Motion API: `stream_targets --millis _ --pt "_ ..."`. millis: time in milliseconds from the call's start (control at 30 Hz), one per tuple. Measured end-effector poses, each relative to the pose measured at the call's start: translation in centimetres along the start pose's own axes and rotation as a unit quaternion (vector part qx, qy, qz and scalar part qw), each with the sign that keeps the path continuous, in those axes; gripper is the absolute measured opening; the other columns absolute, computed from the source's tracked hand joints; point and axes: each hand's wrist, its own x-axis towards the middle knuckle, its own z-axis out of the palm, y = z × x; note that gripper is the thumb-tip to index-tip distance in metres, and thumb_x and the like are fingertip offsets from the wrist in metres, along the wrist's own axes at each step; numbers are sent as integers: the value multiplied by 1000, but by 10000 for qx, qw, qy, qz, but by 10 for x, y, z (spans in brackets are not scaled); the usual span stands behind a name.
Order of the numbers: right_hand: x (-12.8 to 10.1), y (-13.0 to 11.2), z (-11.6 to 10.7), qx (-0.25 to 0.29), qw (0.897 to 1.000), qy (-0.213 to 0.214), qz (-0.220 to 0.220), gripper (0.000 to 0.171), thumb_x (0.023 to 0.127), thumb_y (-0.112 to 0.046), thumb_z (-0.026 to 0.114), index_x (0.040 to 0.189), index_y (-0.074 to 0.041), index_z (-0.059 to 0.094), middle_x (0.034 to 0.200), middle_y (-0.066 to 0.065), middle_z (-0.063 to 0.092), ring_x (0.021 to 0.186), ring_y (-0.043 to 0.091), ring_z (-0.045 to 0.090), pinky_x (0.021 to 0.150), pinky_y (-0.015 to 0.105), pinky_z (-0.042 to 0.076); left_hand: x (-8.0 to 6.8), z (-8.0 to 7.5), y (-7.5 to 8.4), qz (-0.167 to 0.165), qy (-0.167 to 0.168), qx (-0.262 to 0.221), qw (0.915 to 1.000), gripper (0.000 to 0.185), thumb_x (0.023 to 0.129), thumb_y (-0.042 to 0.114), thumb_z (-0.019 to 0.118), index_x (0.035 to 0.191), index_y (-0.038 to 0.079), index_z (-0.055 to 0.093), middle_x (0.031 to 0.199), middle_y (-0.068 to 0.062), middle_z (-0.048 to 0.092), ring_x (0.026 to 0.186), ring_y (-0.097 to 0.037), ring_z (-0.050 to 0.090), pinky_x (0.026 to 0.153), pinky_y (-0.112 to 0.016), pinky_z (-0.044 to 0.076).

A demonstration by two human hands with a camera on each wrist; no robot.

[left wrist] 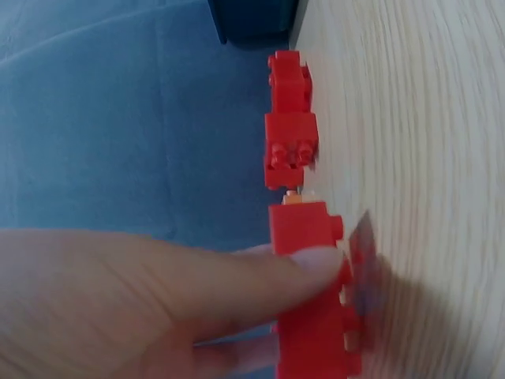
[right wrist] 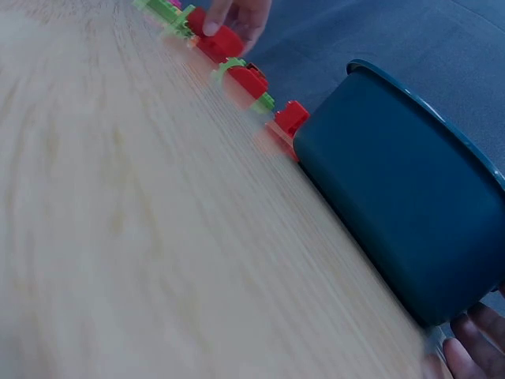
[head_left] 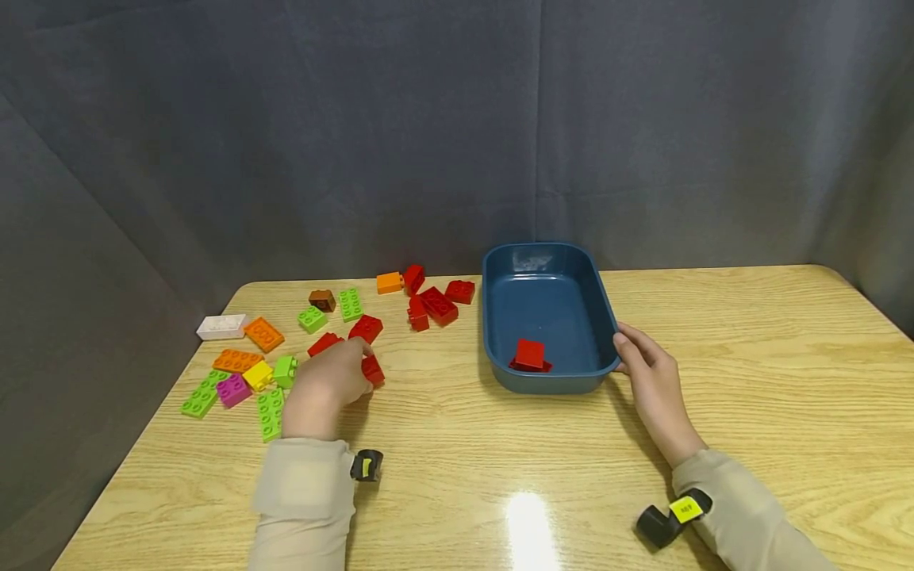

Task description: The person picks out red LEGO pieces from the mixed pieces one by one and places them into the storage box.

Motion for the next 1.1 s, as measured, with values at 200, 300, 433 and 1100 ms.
stream_targets --millis 200,300,433,1100 --pt "1 1 0 -82 9999 34 -77 59 105 -45 43 147 -4 46 144 16 50 110 0 51 83 12 47 3 2 9 263 264 103 9993 48 90 13 72 134 1 55 120 -16 66 98 -28 60 86 -45 51" --pt "0 1 0 -71 9999 35 -84 59 105 -45 43 147 -4 46 144 17 50 110 0 51 84 12 47 3 1 14 381 330 67 9987 49 91 14 72 135 1 55 128 -17 63 106 -31 61 91 -48 50" --pt "0 1 0 -55 10000 37 -65 59 105 -45 43 146 -3 46 144 17 50 109 0 51 84 13 47 3 2 21 616 497 89 9968 49 92 15 72 136 2 56 132 -16 61 111 -32 61 94 -48 49" --pt "1 0 0 -31 10000 25 76 56 105 -42 43 148 -6 46 145 14 49 110 3 51 84 13 45 -2 10 58 1896 1403 186 9716 53 86 15 79 135 7 59 134 -11 60 115 -31 61 100 -46 46"
